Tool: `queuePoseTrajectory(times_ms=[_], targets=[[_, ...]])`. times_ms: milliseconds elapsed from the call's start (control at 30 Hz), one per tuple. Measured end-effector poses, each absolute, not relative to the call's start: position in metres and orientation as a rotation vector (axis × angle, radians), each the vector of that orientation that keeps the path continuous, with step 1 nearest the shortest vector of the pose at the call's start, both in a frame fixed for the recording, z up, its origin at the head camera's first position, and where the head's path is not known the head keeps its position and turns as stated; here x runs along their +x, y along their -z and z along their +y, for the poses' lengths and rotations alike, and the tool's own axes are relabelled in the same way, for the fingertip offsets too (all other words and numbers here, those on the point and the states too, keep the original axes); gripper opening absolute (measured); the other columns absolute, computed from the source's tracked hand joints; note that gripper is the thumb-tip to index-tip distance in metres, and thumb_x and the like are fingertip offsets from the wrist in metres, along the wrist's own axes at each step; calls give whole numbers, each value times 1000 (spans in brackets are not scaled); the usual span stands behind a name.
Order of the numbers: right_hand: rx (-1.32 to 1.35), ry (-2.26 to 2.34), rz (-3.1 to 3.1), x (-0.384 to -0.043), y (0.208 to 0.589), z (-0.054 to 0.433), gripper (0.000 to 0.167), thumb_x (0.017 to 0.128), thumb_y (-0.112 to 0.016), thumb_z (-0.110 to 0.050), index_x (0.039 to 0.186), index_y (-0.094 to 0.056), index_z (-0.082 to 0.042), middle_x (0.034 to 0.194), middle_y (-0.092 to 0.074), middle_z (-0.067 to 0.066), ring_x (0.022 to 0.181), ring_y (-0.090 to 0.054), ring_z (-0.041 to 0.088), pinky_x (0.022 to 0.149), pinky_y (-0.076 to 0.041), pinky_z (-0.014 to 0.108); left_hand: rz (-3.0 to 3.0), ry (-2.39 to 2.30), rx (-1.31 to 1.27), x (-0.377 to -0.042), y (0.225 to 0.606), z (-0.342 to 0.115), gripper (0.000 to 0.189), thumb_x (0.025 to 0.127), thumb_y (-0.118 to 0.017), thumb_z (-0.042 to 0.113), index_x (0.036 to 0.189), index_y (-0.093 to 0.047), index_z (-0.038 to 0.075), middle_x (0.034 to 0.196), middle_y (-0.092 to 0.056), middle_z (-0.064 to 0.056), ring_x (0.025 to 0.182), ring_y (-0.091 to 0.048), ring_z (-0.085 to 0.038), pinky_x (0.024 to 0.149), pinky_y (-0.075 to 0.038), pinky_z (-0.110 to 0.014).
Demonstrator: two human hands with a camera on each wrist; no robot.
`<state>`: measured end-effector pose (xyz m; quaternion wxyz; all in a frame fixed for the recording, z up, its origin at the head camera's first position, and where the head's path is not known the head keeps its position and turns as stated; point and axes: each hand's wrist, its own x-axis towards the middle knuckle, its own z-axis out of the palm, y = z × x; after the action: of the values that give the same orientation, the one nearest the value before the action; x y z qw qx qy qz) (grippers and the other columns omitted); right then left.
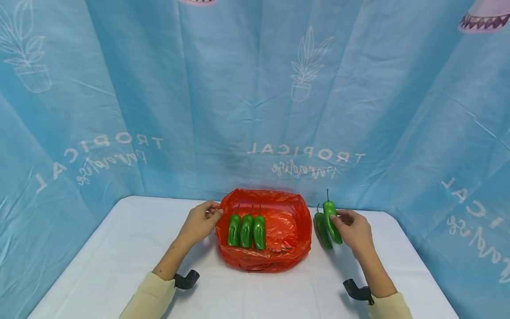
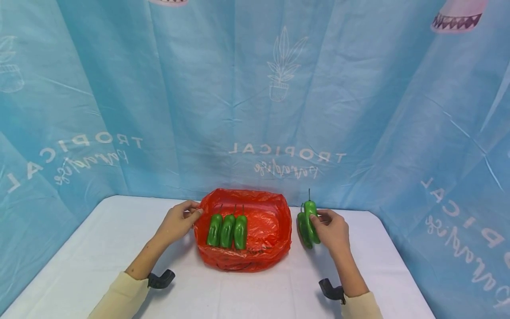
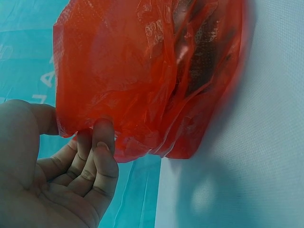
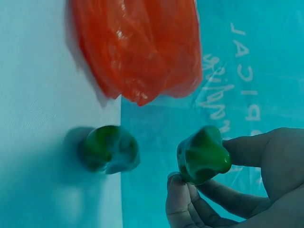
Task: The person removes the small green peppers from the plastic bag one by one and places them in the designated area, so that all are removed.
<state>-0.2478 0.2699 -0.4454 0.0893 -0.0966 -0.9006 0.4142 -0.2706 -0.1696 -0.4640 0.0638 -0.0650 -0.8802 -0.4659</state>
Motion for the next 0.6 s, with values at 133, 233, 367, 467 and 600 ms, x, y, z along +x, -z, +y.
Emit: queuePoseTrajectory(times_ms=[133,233,367,467,600], targets=[[-330,-1261,-2683,-251,450,274,46,105,-65,-30,137,-65,2,125,-68,26,113,-67,39,84,-62,45,-2664,1405,-195,-270,463,-170,26,103,-67,22,121,-71,4,100,-69,-6,82,-64,-17,71,-52,-33],[-341,-1282,-2693,-254,454,277,47,105,-64,-31,137,-64,4,127,-66,27,111,-66,38,81,-62,41,-2667,1406,-190,-270,463,-170,26,103,-67,22,121,-71,4,100,-69,-6,82,-64,-18,70,-53,-33],[-365,-1292,-2713,-258,461,282,49,106,-63,-32,137,-63,6,129,-65,29,111,-65,38,80,-60,40,-2669,1406,-190,-269,462,-170,25,103,-67,22,120,-71,4,99,-69,-6,81,-64,-18,70,-52,-33],[-387,-1286,-2724,-260,468,288,48,106,-63,-30,137,-63,7,129,-64,29,112,-65,39,81,-60,41,-2668,1411,-199,-269,462,-170,24,103,-67,21,119,-71,4,99,-69,-6,82,-64,-17,71,-52,-33],[-395,-1286,-2736,-263,475,294,49,106,-62,-30,136,-63,8,130,-64,30,114,-63,39,86,-59,45,-2666,1420,-200,-270,462,-170,24,103,-67,21,119,-71,4,99,-69,-7,81,-64,-17,70,-53,-33]])
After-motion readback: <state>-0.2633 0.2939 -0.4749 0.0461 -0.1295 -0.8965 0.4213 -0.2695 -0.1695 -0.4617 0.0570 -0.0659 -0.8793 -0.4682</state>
